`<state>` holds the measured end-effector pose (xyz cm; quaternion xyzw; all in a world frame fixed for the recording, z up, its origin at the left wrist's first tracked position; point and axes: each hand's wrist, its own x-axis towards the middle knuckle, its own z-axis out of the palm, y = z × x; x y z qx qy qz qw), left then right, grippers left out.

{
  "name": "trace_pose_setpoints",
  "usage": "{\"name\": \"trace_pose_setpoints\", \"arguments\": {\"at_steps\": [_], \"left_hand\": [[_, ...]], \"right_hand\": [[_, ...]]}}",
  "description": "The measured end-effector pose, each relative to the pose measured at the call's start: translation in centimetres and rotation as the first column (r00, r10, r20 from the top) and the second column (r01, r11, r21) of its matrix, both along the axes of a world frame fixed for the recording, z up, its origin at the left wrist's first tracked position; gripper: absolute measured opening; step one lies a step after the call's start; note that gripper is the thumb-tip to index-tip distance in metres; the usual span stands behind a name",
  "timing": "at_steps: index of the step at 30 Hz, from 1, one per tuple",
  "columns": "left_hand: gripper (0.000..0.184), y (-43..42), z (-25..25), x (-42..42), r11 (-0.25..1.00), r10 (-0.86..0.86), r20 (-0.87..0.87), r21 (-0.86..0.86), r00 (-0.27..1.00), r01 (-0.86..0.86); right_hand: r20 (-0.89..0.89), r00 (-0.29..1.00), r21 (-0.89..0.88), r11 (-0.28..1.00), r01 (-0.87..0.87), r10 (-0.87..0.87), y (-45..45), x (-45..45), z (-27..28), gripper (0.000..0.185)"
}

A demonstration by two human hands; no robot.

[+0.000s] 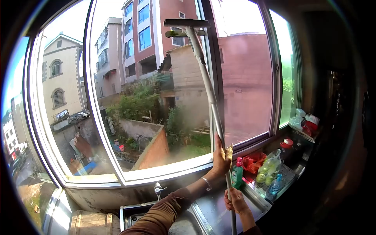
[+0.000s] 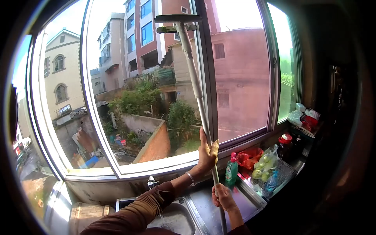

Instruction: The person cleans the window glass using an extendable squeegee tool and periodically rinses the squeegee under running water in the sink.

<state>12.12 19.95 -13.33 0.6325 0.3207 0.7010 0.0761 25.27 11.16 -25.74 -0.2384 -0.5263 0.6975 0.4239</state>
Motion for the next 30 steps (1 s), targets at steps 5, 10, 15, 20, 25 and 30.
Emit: {"name": "trace_pose_setpoints", "arguments": {"at_steps": [5,10,15,20,25,30], "left_hand": [[0.077,-1.6,9.7,0.4,0.970,-0.220,0.155,-0.067,0.963,0.233],[0.059,-2.1,20.4,-2.8,0.832,-0.555,0.178,0.102,0.813,0.545],[0.048,-5.4,24.2,-2.5,0.786,-0.618,0.133,0.111,0.775,0.608],[0.059,-6.4,25.5,-1.5,0.788,-0.613,0.091,0.008,0.785,0.615],[0.069,-2.4,29.6,-0.5,0.911,-0.398,0.040,-0.098,0.916,0.400],[0.070,4.7,29.9,1.3,0.909,0.243,0.007,0.346,0.970,-0.231]], "right_hand": [[0.064,0.951,0.226,0.932,0.282,-0.303,-2.3,-0.8,8.8,0.037],[-0.133,0.991,0.326,0.944,0.049,-0.006,-3.6,-2.8,17.5,0.032],[-0.207,0.976,0.467,0.870,0.159,-0.067,-4.3,-3.7,19.9,0.053],[-0.210,0.931,0.614,0.701,0.362,-0.298,-3.3,-3.8,20.2,0.050],[-0.233,0.876,0.685,0.568,0.455,-0.421,0.7,-4.0,24.5,0.044],[-0.226,0.862,0.740,0.496,0.454,-0.453,4.4,-4.8,30.4,0.043]]}}
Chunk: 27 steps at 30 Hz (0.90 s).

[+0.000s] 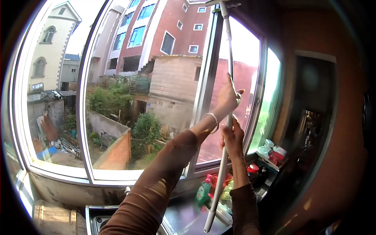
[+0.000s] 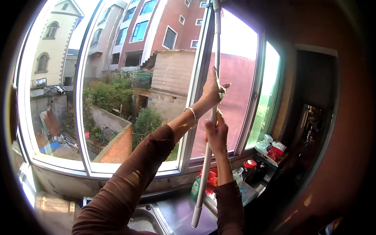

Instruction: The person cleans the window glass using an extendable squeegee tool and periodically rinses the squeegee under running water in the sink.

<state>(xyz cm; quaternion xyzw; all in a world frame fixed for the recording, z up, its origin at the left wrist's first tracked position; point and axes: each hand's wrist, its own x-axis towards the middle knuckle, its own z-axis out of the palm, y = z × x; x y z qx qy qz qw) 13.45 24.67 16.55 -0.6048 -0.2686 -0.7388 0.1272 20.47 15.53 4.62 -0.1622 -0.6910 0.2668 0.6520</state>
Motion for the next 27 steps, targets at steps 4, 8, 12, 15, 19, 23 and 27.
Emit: {"name": "trace_pose_setpoints", "arguments": {"at_steps": [4,8,12,15,19,23,27], "left_hand": [[0.061,-0.5,7.8,-3.8,0.303,-0.796,0.433,-0.319,0.423,0.898],[0.063,-1.4,8.8,-5.8,0.825,-0.386,0.020,-0.440,0.922,0.354],[0.073,-0.4,-0.3,-4.9,0.808,-0.448,0.060,-0.399,0.892,0.433],[0.072,-0.6,-8.2,-3.3,0.767,-0.467,0.081,-0.459,0.880,0.449],[0.080,-0.6,-18.5,-0.5,0.839,-0.467,0.042,-0.296,0.883,0.458],[0.082,-1.9,-25.2,1.5,0.840,-0.490,0.047,-0.240,0.870,0.486],[0.086,-5.6,-30.5,2.7,0.734,-0.590,0.147,-0.313,0.794,0.603]], "right_hand": [[0.019,0.989,-0.010,0.989,0.147,-0.147,1.2,-2.7,6.2,0.043],[-0.039,0.985,0.169,0.971,0.170,-0.165,3.8,-6.0,7.2,0.037],[0.023,0.904,0.187,0.890,0.415,-0.426,6.2,-4.9,-2.0,0.048],[0.114,0.848,0.128,0.854,0.504,-0.518,5.4,-2.6,-10.4,0.048],[0.197,0.782,0.083,0.804,0.588,-0.592,1.0,-0.2,-17.9,0.045],[0.203,0.783,-0.003,0.800,0.601,-0.588,-1.6,1.7,-24.0,0.048],[0.264,0.711,0.057,0.746,0.663,-0.652,-5.3,3.2,-29.1,0.060]]}}
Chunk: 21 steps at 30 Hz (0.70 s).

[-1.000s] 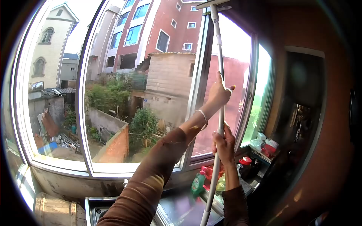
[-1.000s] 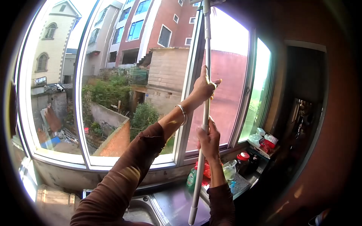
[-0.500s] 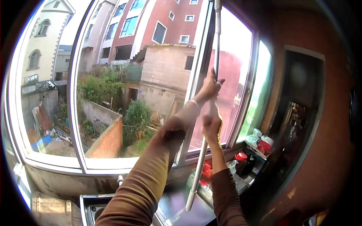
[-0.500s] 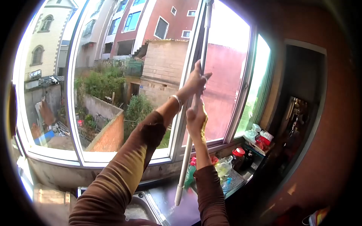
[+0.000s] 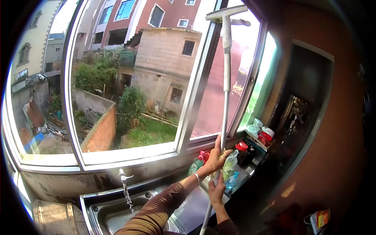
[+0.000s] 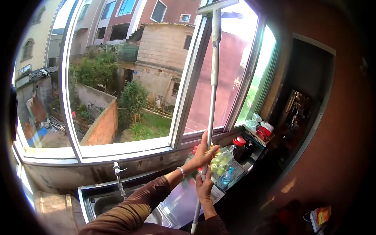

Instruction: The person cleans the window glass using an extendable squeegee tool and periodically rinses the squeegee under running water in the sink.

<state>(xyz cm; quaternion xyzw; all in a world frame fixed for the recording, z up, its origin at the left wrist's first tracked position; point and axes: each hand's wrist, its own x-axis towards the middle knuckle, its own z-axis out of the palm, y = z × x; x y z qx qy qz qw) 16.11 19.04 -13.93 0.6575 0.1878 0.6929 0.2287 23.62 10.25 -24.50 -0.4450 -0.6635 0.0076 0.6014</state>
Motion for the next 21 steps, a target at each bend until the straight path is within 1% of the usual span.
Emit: {"name": "trace_pose_setpoints", "arguments": {"at_steps": [1,2,3,5,6,7,8,9,12,13,14,15,16,17,18,19,20,21], "left_hand": [[0.086,-1.2,-1.7,0.2,0.998,-0.032,-0.003,-0.050,0.999,0.032],[0.087,-2.4,-3.3,0.4,0.993,-0.062,-0.003,-0.101,0.998,0.062],[0.087,-4.2,-4.9,0.1,0.967,-0.107,-0.026,-0.237,0.994,0.097],[0.088,-6.8,-9.4,0.5,0.941,-0.156,-0.008,-0.305,0.988,0.147],[0.088,-9.1,-13.3,1.0,0.905,-0.218,0.047,-0.365,0.975,0.220],[0.088,-11.2,-16.6,1.6,0.859,-0.275,0.109,-0.418,0.955,0.295],[0.087,-13.2,-17.6,1.4,0.813,-0.342,0.186,-0.432,0.921,0.390],[0.086,-14.9,-17.6,1.0,0.759,-0.403,0.265,-0.437,0.876,0.482],[0.087,-16.2,-15.8,0.5,0.705,-0.449,0.327,-0.441,0.831,0.555],[0.087,-15.4,-14.1,0.3,0.719,-0.456,0.315,-0.420,0.832,0.553],[0.088,-14.1,-11.5,0.1,0.734,-0.462,0.303,-0.397,0.834,0.551],[0.088,-12.6,-8.6,-0.1,0.789,-0.431,0.264,-0.355,0.863,0.502],[0.088,-10.7,-5.7,-0.6,0.774,-0.496,0.271,-0.292,0.825,0.561],[0.086,-8.8,-2.6,-0.7,0.825,-0.468,0.239,-0.229,0.851,0.517],[0.087,-8.1,1.3,-1.4,0.792,-0.523,0.264,-0.199,0.810,0.576],[0.086,-7.1,4.6,-2.1,0.780,-0.552,0.242,-0.187,0.798,0.596],[0.085,-6.6,8.3,-3.2,0.759,-0.595,0.187,-0.188,0.781,0.623],[0.083,-4.9,10.9,-3.2,0.775,-0.550,0.185,-0.250,0.814,0.580]], "right_hand": [[0.002,1.000,-0.101,0.995,0.029,-0.028,-1.7,0.1,-0.8,0.057],[0.017,0.997,-0.144,0.986,0.078,-0.077,-3.1,0.3,-2.5,0.058],[-0.013,0.998,-0.283,0.958,0.050,-0.056,-3.9,1.2,-5.3,0.059],[0.111,0.982,-0.162,0.972,0.168,-0.151,-7.0,1.4,-8.9,0.057],[0.072,0.986,-0.176,0.971,0.164,-0.153,-10.3,2.0,-13.0,0.057],[0.083,0.979,-0.190,0.961,0.199,-0.187,-12.1,2.1,-14.9,0.059],[0.059,0.986,-0.288,0.943,0.165,-0.155,-14.3,2.3,-16.3,0.061],[0.062,0.985,-0.272,0.947,0.170,-0.159,-14.4,2.2,-16.1,0.060],[0.066,0.981,-0.217,0.957,0.190,-0.180,-13.9,1.6,-14.8,0.060],[0.070,0.979,-0.204,0.958,0.200,-0.189,-14.1,1.5,-14.1,0.060],[0.075,0.978,-0.189,0.960,0.208,-0.197,-14.6,0.6,-11.5,0.059],[0.040,0.980,-0.153,0.968,0.198,-0.195,-13.2,0.0,-7.9,0.060],[0.091,0.971,-0.154,0.960,0.232,-0.220,-11.8,-0.5,-4.8,0.061],[0.109,0.969,-0.152,0.960,0.236,-0.221,-10.1,-0.8,-1.9,0.061],[0.080,0.981,-0.106,0.977,0.184,-0.176,-8.6,-1.4,1.4,0.062],[0.064,0.987,-0.081,0.985,0.153,-0.148,-8.0,-2.3,5.4,0.061],[0.052,0.993,0.009,0.994,0.105,-0.105,-6.7,-3.0,8.5,0.063],[0.047,0.994,-0.097,0.989,0.108,-0.103,-6.4,-3.6,12.2,0.064]]}}
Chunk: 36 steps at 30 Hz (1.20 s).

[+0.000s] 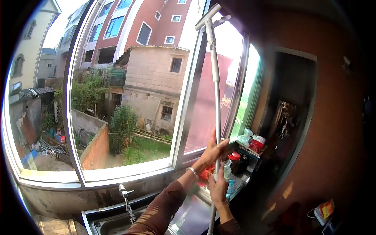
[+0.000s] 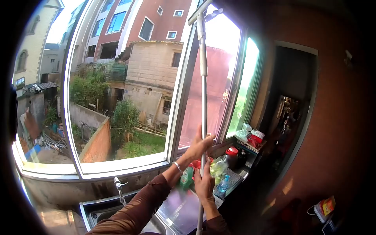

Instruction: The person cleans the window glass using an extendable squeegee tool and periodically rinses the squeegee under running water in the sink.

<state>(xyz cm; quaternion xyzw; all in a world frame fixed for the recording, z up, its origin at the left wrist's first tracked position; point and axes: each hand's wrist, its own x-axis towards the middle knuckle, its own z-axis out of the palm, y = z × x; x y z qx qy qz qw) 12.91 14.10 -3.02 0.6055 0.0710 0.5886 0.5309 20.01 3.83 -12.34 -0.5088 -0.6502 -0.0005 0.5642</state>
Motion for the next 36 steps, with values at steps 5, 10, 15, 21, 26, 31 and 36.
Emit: {"name": "trace_pose_setpoints", "arguments": {"at_steps": [5,10,15,21,26,31,36], "left_hand": [[0.072,3.7,12.6,-1.8,0.969,0.171,0.023,0.175,0.985,-0.172],[0.076,5.6,21.0,-3.8,0.965,0.158,-0.029,0.217,0.987,-0.148],[0.042,11.0,28.5,-5.5,0.883,0.348,-0.081,0.363,0.934,-0.298],[0.045,10.8,32.7,-7.0,0.728,0.655,-0.195,0.422,0.730,-0.540],[0.070,11.6,27.7,-6.8,0.778,0.588,-0.225,0.419,0.777,-0.468],[0.074,9.0,18.1,-4.9,0.745,0.651,-0.228,0.375,0.724,-0.552],[0.068,7.7,8.4,-3.8,0.728,0.657,-0.152,0.381,0.739,-0.569]], "right_hand": [[0.147,0.988,0.269,0.959,-0.092,0.053,4.8,-1.6,10.3,0.064],[0.142,0.985,0.317,0.938,-0.142,0.101,9.1,-3.2,17.6,0.066],[0.102,0.979,0.412,0.889,-0.201,0.175,14.4,-5.1,24.1,0.068],[0.080,0.929,0.546,0.763,-0.344,0.362,17.7,-7.2,27.3,0.071],[0.084,0.976,0.535,0.818,-0.213,0.199,19.8,-6.7,22.2,0.066],[0.004,0.973,0.368,0.904,-0.217,0.232,16.4,-5.3,12.8,0.058],[0.007,0.986,0.267,0.950,-0.163,0.167,13.1,-3.9,3.5,0.060]]}}
